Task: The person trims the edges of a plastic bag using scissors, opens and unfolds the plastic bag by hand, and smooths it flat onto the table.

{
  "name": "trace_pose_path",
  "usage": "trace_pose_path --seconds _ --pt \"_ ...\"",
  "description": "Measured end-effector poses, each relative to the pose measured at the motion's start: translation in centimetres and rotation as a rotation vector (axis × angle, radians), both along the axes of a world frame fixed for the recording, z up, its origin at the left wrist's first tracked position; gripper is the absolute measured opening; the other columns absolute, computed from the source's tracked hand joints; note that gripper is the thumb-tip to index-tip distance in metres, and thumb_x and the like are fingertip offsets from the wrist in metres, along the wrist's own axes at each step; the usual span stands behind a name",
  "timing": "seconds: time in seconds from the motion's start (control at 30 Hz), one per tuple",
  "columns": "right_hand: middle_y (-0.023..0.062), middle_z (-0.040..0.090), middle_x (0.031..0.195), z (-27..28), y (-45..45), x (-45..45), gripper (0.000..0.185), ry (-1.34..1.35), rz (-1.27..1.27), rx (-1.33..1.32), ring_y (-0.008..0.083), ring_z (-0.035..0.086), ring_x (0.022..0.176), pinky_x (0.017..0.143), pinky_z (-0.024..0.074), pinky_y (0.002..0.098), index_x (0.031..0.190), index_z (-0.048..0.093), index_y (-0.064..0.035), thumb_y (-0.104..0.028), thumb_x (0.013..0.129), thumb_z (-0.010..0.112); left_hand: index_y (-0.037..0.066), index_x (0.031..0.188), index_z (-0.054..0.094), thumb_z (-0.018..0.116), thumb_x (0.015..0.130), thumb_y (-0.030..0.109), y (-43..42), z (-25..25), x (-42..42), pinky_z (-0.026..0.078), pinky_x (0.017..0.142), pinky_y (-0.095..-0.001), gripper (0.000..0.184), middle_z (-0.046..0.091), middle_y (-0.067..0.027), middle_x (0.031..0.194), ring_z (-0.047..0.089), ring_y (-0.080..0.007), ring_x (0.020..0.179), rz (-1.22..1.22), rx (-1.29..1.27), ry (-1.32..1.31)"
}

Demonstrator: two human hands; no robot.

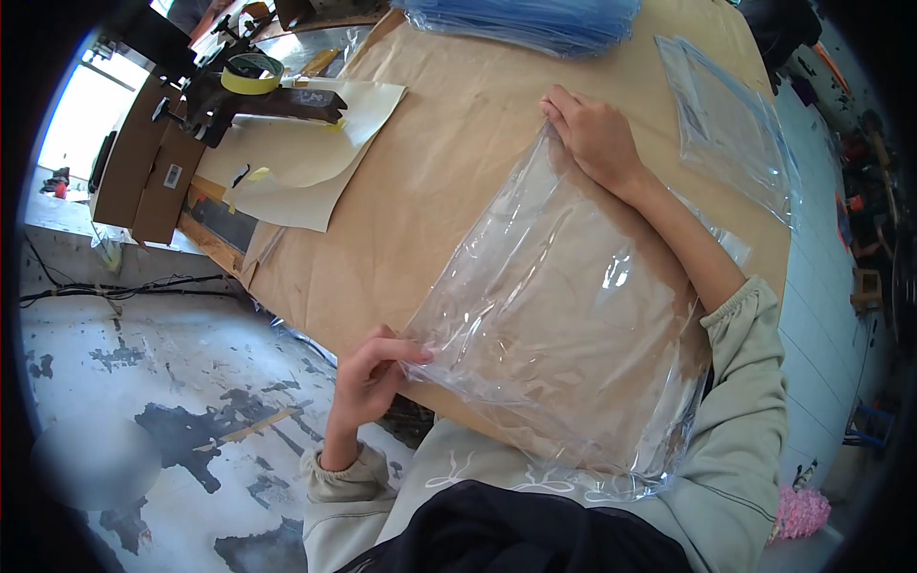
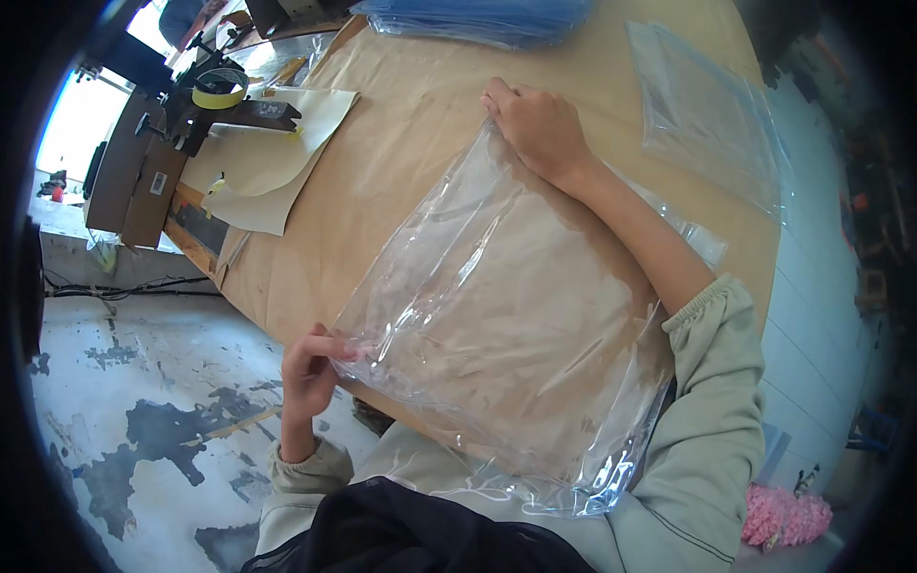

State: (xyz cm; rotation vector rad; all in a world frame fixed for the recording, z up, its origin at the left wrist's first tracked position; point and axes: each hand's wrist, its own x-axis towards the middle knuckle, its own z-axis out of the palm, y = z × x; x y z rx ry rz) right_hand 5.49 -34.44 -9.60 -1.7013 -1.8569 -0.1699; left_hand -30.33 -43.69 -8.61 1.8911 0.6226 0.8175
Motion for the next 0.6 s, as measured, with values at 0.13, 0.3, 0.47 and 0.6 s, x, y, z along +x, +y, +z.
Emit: trace_pose_path --seconds 0.13,0.3,0.47,0.6 --pt "0.0147 0.063 0.076 -0.6 0.3 0.3 0.017 0.012 -0.015 0.026 0.0362 0.060 0.067 0.059 0.0468 0.0442 0.094 0.054 -0.0068 -0.023 0.093 0.051 -0.003 0.098 0.057 0.041 0.070 -0.022 0.4 0.9 -0.2 0.044 0.072 -0.0225 0.038 0.059 -0.0098 0.096 0.054 -0.0140 0.082 -0.059 -0.227 -0.036" --pt "0.0145 0.063 0.090 0.7 -1.1 1.7 0.028 0.166 0.121 -0.048 0.0282 0.064 0.086 0.069 0.0484 0.0367 0.113 0.051 -0.0049 -0.024 0.093 0.055 -0.004 0.102 0.049 0.037 0.077 -0.019 -0.2 0.4 1.6 0.042 0.080 -0.0216 0.032 0.052 -0.0095 0.098 0.055 -0.0149 0.095 0.135 -0.154 -0.093" --pt "0.0129 0.059 0.099 3.0 -5.7 4.6 0.040 0.207 -0.085 -0.160 0.0207 0.060 0.092 0.078 0.0471 0.0327 0.121 0.048 -0.0007 -0.026 0.092 0.058 -0.002 0.102 0.049 0.034 0.085 -0.010 4.5 0.6 3.3 0.038 0.092 -0.0241 0.024 0.055 -0.0103 0.105 0.054 -0.0151 0.103 0.339 0.005 -0.044" --pt "0.0099 0.058 0.097 5.4 -11.3 6.4 0.042 0.340 -0.185 -0.556 0.0145 0.057 0.082 0.075 0.0475 0.0287 0.122 0.050 0.0018 -0.025 0.091 0.059 0.001 0.110 0.053 0.038 0.091 0.003 8.0 2.8 4.6 0.036 0.093 -0.0248 0.024 0.059 -0.0080 0.104 0.053 -0.0127 0.101 0.219 -0.426 -0.246"
